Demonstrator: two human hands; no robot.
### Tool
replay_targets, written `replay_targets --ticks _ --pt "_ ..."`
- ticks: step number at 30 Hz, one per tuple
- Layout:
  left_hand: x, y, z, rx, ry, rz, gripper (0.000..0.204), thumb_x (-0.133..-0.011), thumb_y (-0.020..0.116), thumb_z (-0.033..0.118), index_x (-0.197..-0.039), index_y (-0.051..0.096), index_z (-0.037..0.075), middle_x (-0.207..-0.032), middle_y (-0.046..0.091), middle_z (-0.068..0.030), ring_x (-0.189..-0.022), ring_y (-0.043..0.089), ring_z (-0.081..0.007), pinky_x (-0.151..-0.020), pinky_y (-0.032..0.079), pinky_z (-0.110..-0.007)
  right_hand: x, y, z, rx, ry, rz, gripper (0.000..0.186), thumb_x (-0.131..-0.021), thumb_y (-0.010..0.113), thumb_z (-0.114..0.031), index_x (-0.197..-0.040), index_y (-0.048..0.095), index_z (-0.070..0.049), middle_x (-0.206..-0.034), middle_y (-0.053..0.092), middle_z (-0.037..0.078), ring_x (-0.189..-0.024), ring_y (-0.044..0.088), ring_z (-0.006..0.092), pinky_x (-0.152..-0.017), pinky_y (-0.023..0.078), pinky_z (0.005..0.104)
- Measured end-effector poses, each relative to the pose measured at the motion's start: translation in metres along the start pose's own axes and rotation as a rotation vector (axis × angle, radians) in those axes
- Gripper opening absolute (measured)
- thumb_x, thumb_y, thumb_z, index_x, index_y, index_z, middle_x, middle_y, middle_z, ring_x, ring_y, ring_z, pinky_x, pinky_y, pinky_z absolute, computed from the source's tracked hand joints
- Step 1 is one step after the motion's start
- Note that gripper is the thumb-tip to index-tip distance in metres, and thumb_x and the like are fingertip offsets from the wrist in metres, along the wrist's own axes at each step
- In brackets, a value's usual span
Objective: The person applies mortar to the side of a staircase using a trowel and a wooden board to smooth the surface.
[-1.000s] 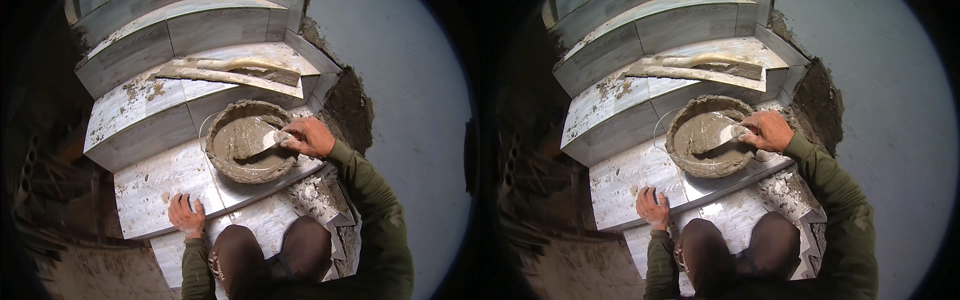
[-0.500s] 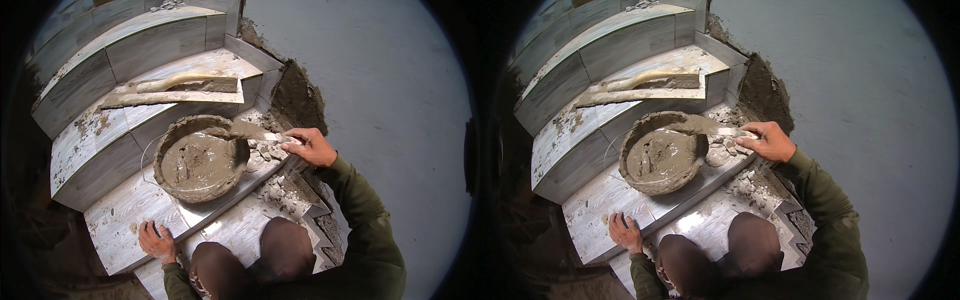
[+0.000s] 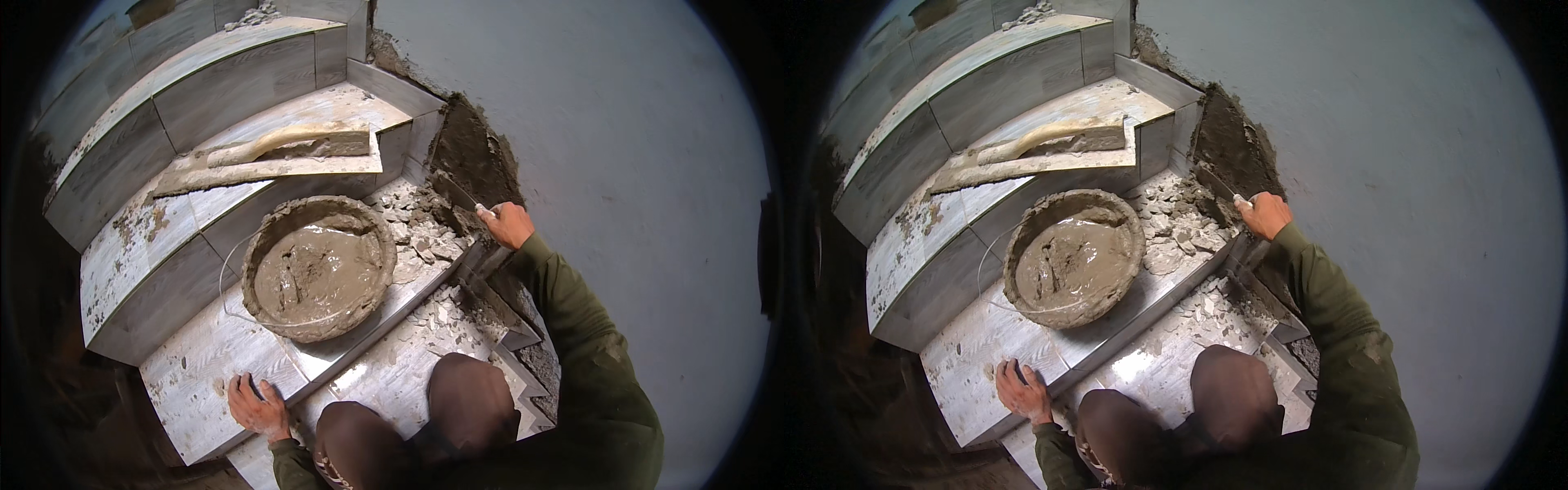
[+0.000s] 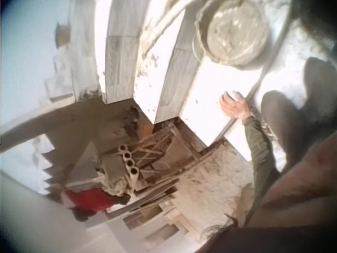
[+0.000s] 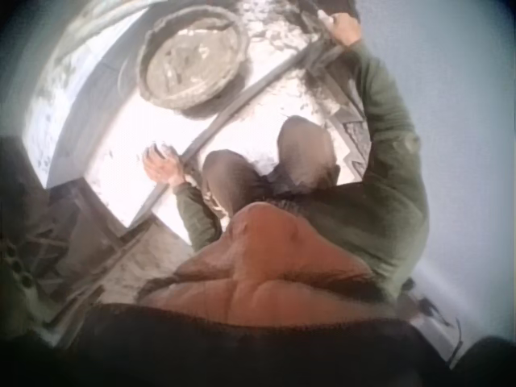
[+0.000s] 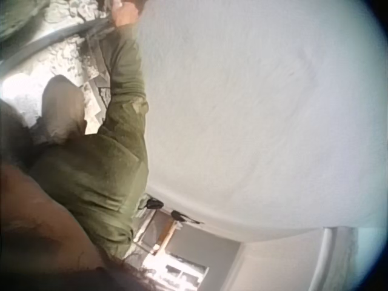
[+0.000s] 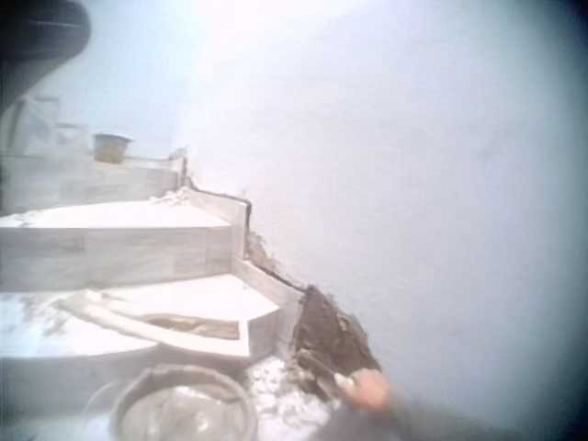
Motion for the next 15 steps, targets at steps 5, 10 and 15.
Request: replay_targets --ticks 5,10,15 --pt "0.003 0.002 0.002 -0.01 -0.026 -0.031 0.046 -0.093 0.042 0.044 -0.107 0.06 0.004 -0.117 0.055 -0.0155 -0.111 0.05 -0.0355 -0.092 0.038 -0.046 0.008 0.026 0.017 -0.111 -0.024 0.058 0.041 -0.083 0.059 -0.038 -0.085 0.067 0.002 -0.087 0.064 0.027 -0.086 0.062 0.0437 -0.076 0.047 0.0493" --pt "0.002 0.001 0.006 -0.013 -0.02 -0.035 0.044 -0.093 0.043 0.043 -0.108 0.06 0.005 -0.118 0.055 -0.0152 -0.111 0.05 -0.0353 -0.092 0.037 -0.046 0.016 0.044 0.009 -0.202 -0.074 0.112 0.039 -0.084 0.056 -0.035 -0.096 0.061 0.002 -0.089 0.064 0.027 -0.086 0.061 0.0451 -0.077 0.047 0.0511" --pt "0.003 0.002 0.003 -0.035 -0.003 -0.009 0.039 -0.093 0.045 0.037 -0.107 0.061 0.005 -0.117 0.056 -0.0156 -0.11 0.051 -0.0351 -0.092 0.038 -0.046 0.017 0.07 0.005 -0.288 -0.095 0.149 0.041 -0.087 0.056 -0.036 -0.101 0.055 0.003 -0.086 0.063 0.028 -0.085 0.061 0.0454 -0.075 0.047 0.0508"
Point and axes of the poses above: each hand's wrist, its own x-axis away from the middle knuckle, its own y-axis out of the palm, z = x × y, the point moved 1 cm from there along -x, towards the middle knuckle
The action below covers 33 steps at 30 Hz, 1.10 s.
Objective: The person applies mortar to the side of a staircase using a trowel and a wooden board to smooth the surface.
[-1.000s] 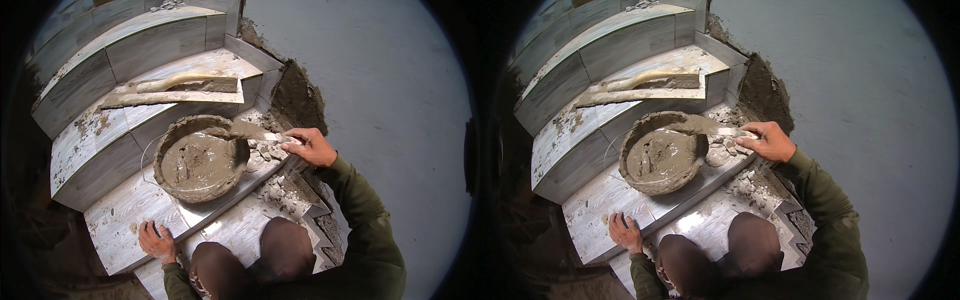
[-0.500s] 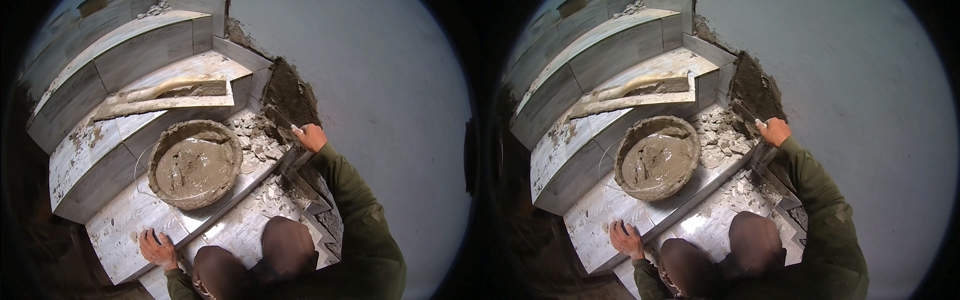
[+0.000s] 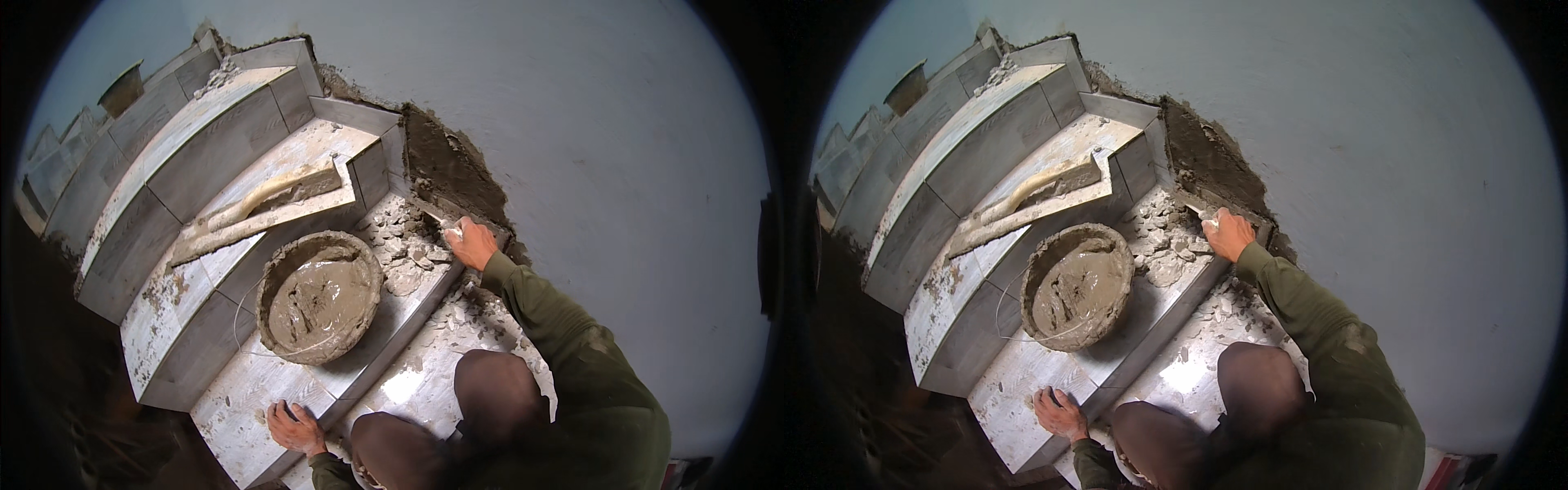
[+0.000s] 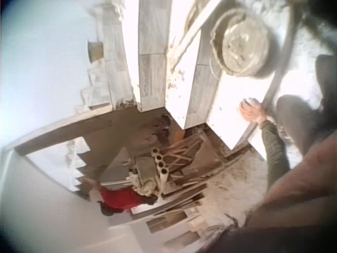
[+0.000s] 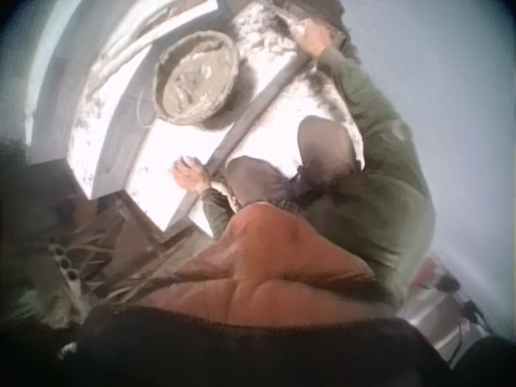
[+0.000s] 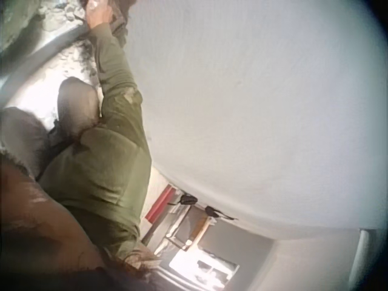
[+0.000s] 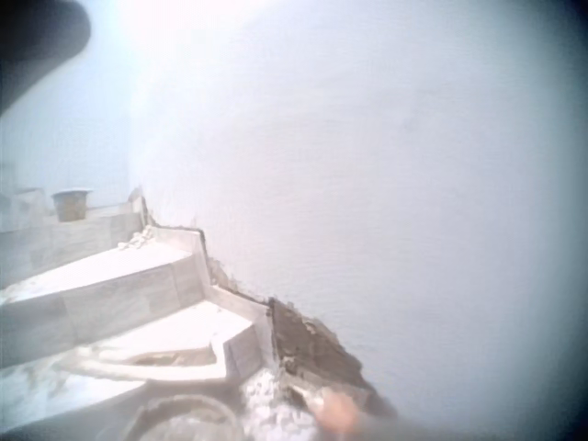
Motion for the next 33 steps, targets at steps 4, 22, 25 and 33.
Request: replay_targets --ticks 4,22,25,33 --pt "0.0 -0.003 0.001 -0.014 -0.02 -0.014 0.04 -0.094 0.044 0.039 -0.107 0.061 0.005 -0.118 0.056 -0.0153 -0.112 0.05 -0.0345 -0.093 0.037 -0.046 0.003 0.013 0.008 -0.126 0.01 0.061 0.043 -0.087 0.057 -0.038 -0.101 0.058 0.003 -0.086 0.063 0.028 -0.085 0.061 0.0447 -0.076 0.047 0.0495" --pt "0.001 -0.002 0.008 -0.064 -0.055 -0.073 0.04 -0.094 0.044 0.039 -0.111 0.061 0.007 -0.12 0.054 -0.0143 -0.117 0.047 -0.0338 -0.097 0.035 -0.046 -0.071 -0.028 0.0 -0.096 0.008 0.108 0.042 -0.087 0.057 -0.04 -0.089 0.065 0.001 -0.088 0.065 0.024 -0.085 0.062 0.042 -0.074 0.048 0.0495" --pt "0.002 -0.005 0.004 -0.063 -0.063 -0.081 0.04 -0.094 0.044 0.038 -0.11 0.061 0.006 -0.12 0.054 -0.0145 -0.117 0.047 -0.0339 -0.097 0.035 -0.046 -0.053 -0.041 -0.011 -0.129 0.005 0.123 0.041 -0.088 0.056 -0.04 -0.09 0.065 0.0 -0.083 0.065 0.023 -0.08 0.062 0.0417 -0.072 0.048 0.0488" --pt "0.001 0.001 0.011 -0.019 -0.046 -0.057 0.039 -0.093 0.045 0.038 -0.11 0.06 0.006 -0.12 0.054 -0.0146 -0.115 0.048 -0.0345 -0.095 0.036 -0.046 -0.02 -0.024 0.02 0.046 -0.074 0.134 0.038 -0.09 0.055 -0.039 -0.089 0.061 -0.001 -0.076 0.063 0.023 -0.072 0.061 0.043 -0.063 0.045 0.0523"
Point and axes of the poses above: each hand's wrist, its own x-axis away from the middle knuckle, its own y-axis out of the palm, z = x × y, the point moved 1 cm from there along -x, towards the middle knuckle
